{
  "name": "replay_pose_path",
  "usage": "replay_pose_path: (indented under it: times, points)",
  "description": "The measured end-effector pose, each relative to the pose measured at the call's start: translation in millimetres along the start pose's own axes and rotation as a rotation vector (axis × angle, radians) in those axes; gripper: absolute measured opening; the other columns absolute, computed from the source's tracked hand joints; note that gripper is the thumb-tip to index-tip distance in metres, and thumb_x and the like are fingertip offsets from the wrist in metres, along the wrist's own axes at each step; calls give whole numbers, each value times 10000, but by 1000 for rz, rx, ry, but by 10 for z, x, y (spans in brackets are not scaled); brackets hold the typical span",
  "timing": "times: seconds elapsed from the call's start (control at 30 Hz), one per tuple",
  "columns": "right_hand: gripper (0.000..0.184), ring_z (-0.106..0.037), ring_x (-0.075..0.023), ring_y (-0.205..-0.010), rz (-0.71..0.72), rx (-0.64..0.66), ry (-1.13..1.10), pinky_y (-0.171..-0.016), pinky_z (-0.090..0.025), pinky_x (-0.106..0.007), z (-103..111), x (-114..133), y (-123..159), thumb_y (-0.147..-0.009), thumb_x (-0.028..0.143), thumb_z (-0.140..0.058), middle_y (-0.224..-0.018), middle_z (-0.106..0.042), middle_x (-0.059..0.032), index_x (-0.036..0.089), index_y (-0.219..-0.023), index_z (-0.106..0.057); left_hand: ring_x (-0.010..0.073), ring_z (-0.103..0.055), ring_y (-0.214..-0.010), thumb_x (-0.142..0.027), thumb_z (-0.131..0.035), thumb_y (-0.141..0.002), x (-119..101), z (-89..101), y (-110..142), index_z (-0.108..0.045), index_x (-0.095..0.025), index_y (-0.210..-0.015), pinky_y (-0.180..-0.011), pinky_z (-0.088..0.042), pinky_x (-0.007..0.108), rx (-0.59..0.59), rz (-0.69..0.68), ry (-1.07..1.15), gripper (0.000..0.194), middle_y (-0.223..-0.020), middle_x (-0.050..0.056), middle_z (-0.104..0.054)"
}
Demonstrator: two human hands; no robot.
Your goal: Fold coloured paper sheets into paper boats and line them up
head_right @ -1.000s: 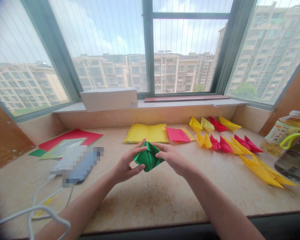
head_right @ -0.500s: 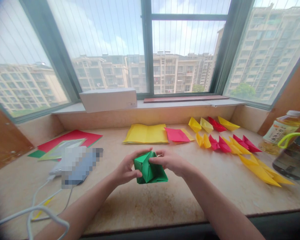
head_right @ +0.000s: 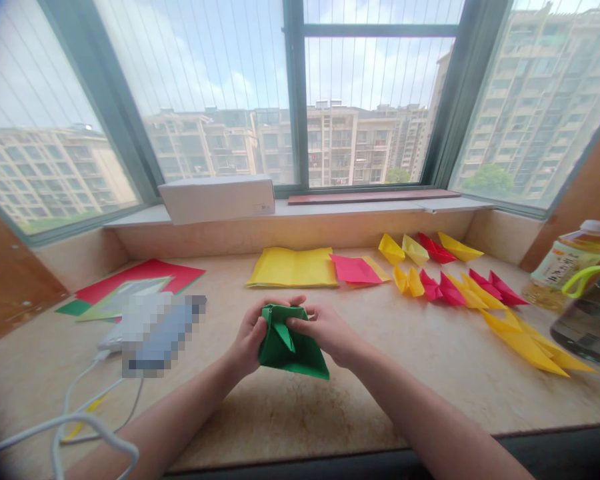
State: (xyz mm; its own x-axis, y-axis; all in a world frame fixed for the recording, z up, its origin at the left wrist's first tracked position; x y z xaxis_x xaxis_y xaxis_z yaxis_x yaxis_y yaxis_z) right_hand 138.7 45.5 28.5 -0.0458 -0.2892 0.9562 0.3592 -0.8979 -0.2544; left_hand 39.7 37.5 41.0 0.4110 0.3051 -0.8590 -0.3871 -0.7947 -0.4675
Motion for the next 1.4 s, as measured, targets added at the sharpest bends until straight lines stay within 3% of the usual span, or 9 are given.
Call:
replay_pose_path:
  times: [0.1,0.2,0.4,0.53,0.63,0.73,0.87,1.1,1.4]
  points:
    - [313,-674,-201,-786,-53,99,-135,-717,-529,-307,-187,12,2,-846,476,-652,-876,-739,-20,212,-995,-730,265,-705,-861,-629,-650,-778,61,105,3,-633,-158,-971,-750,-541,350,-150,20,4,509,-959,105,-743]
    - [303,-653,-202,-789,17,44,-89,-718,-510,-300,-230,59,-9,-871,468,-612,-847,-721,-2,211,-980,-729,215,-689,-685,-669,-655,-743,88,214,13,-636,-146,-880,-604,-519,285,-309,43,-4,541,-771,61,-731]
    - [352,-611,-173,-675,115,-79,295,-604,-442,-257,-263,18,42,-962,387,-453,-732,-672,-17,173,-776,-663,193,-669,-537,-729,-597,-742,141,320,8,-626,-114,-788,-560,-551,314,-486,170,137,617,-643,74,-707]
    - [304,-634,-179,-694,168,-19,495,-654,-459,-270,-372,148,124,-979,388,-422,-795,-699,-43,186,-897,-634,169,-653,-481,-712,-641,-713,103,479,42,-588,-138,-788,-516,-541,290,-632,171,135,581,-624,46,-699]
    - [316,-670,-223,-799,167,30,528,-718,-496,-303,-451,193,161,-872,483,-601,-924,-719,-70,199,-1008,-624,150,-626,-429,-691,-649,-721,49,544,50,-550,-160,-797,-480,-528,276,-678,145,47,545,-623,23,-695]
    - [363,-667,-222,-789,140,8,501,-709,-506,-304,-462,152,155,-776,455,-715,-913,-718,-62,205,-1025,-628,140,-622,-430,-665,-658,-735,1,553,44,-514,-177,-809,-457,-505,245,-685,106,-29,514,-626,2,-687]
    - [166,-640,-179,-737,132,-15,340,-664,-492,-271,-425,102,110,-862,320,-610,-840,-712,-39,188,-956,-642,136,-657,-536,-627,-635,-786,-27,527,13,-511,-179,-829,-506,-500,217,-641,32,-50,466,-687,8,-691]
    - [275,-648,-222,-926,88,35,-91,-808,-505,-330,-242,117,3,-909,371,-564,-991,-705,-53,178,-1091,-634,160,-668,-808,-428,-678,-844,74,304,-129,-638,-144,-969,-741,-497,243,-291,31,-22,313,-896,50,-715]
    - [283,-610,-167,-698,100,-63,-13,-594,-467,-253,-158,11,-2,-938,414,-521,-799,-669,-28,177,-1057,-619,147,-642,-759,-346,-755,-786,49,376,-166,-679,-157,-935,-743,-487,257,-318,-22,15,252,-845,18,-714]
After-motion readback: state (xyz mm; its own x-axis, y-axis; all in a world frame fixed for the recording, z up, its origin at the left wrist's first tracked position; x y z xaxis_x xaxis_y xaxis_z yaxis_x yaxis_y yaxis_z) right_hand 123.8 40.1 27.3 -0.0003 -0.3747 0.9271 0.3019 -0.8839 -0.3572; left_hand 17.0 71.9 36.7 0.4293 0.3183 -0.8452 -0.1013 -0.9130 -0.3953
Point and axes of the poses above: each hand's wrist, its own y-axis away from the middle knuckle, its own z-axis out of the back of the hand, x = y × z, the point moved 10 cm from there along -y, towards the middle knuckle
